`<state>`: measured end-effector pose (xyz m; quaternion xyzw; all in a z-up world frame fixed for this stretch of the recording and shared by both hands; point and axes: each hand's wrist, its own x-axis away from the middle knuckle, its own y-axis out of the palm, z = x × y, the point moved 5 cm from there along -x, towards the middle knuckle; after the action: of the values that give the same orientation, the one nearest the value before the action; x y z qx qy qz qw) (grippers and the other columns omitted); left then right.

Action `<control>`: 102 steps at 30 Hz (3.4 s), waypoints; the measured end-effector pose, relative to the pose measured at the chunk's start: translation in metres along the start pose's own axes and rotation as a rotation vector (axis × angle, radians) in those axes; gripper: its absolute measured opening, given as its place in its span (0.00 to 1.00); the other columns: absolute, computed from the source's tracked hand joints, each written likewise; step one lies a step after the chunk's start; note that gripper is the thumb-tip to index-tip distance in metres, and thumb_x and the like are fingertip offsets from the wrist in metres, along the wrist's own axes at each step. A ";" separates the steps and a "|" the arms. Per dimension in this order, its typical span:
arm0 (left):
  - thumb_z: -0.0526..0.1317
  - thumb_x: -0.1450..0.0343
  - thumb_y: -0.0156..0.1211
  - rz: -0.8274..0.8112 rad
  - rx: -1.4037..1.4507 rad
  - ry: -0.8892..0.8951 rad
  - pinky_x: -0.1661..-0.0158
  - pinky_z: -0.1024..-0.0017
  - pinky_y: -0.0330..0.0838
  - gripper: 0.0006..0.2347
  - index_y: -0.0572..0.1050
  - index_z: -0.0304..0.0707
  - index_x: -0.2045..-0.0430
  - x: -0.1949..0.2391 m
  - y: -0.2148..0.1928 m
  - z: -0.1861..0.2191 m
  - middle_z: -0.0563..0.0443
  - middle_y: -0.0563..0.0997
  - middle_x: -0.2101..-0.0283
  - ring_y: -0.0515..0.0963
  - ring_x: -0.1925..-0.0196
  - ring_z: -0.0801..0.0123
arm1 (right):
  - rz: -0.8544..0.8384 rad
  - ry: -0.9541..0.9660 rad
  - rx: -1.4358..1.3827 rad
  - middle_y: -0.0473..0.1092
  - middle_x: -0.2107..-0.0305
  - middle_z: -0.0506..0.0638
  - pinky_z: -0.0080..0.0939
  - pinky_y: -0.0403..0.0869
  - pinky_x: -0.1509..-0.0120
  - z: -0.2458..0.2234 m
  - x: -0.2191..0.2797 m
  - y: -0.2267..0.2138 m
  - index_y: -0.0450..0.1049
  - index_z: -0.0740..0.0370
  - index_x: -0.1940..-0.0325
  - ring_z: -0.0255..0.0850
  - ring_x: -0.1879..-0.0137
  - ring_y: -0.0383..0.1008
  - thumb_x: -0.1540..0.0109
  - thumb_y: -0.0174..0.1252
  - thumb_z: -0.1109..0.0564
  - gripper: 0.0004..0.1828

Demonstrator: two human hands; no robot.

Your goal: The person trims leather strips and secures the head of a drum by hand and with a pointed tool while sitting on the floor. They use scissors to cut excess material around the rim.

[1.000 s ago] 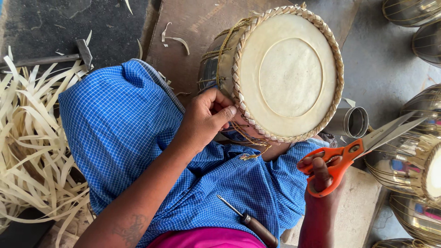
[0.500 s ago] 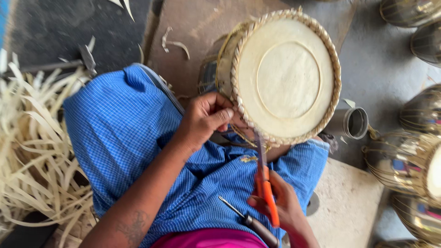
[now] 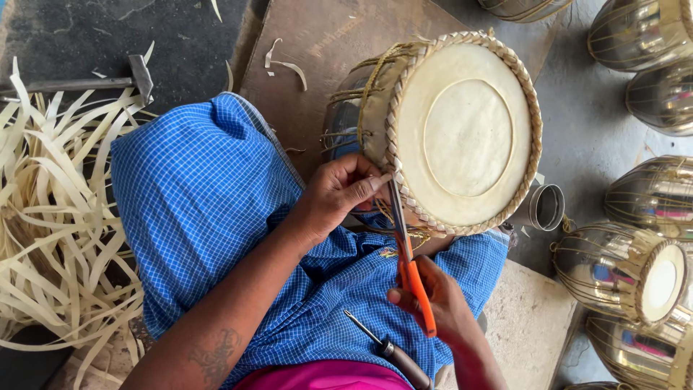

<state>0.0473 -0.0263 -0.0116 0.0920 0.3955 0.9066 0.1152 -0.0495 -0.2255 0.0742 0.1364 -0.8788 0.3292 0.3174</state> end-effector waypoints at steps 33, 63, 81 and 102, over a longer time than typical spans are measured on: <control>0.37 0.25 0.64 0.520 -0.403 0.286 0.71 0.76 0.71 0.05 0.76 0.39 0.60 -0.001 -0.029 0.040 0.51 0.77 0.73 0.76 0.72 0.76 | -0.144 0.069 -0.099 0.68 0.81 0.45 0.33 0.66 0.75 0.018 -0.003 0.014 0.71 0.65 0.65 0.31 0.78 0.68 0.48 0.75 0.52 0.21; 0.37 0.30 0.64 0.093 -0.091 0.167 0.68 0.77 0.73 0.06 0.75 0.36 0.75 -0.019 0.000 0.024 0.56 0.78 0.74 0.76 0.72 0.79 | -0.077 -0.046 -0.215 0.68 0.79 0.44 0.33 0.69 0.73 0.013 0.003 0.017 0.71 0.64 0.63 0.31 0.75 0.69 0.48 0.75 0.47 0.24; 0.32 0.26 0.58 0.019 0.010 0.194 0.61 0.73 0.77 0.04 0.74 0.33 0.72 -0.004 0.002 0.008 0.52 0.80 0.71 0.80 0.67 0.75 | -0.047 -0.031 -0.166 0.68 0.77 0.46 0.33 0.66 0.71 0.013 -0.005 0.020 0.73 0.66 0.61 0.32 0.73 0.67 0.53 0.74 0.33 0.36; 0.31 0.25 0.56 0.021 -0.007 0.216 0.61 0.75 0.78 0.04 0.72 0.36 0.70 0.003 0.003 0.001 0.53 0.78 0.70 0.79 0.66 0.77 | -0.101 -0.071 -0.152 0.69 0.80 0.50 0.35 0.71 0.72 -0.021 -0.025 0.012 0.72 0.67 0.61 0.34 0.75 0.72 0.49 0.67 0.31 0.36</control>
<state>0.0440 -0.0268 -0.0083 -0.0025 0.4017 0.9136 0.0630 -0.0264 -0.2017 0.0639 0.1675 -0.9041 0.2400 0.3115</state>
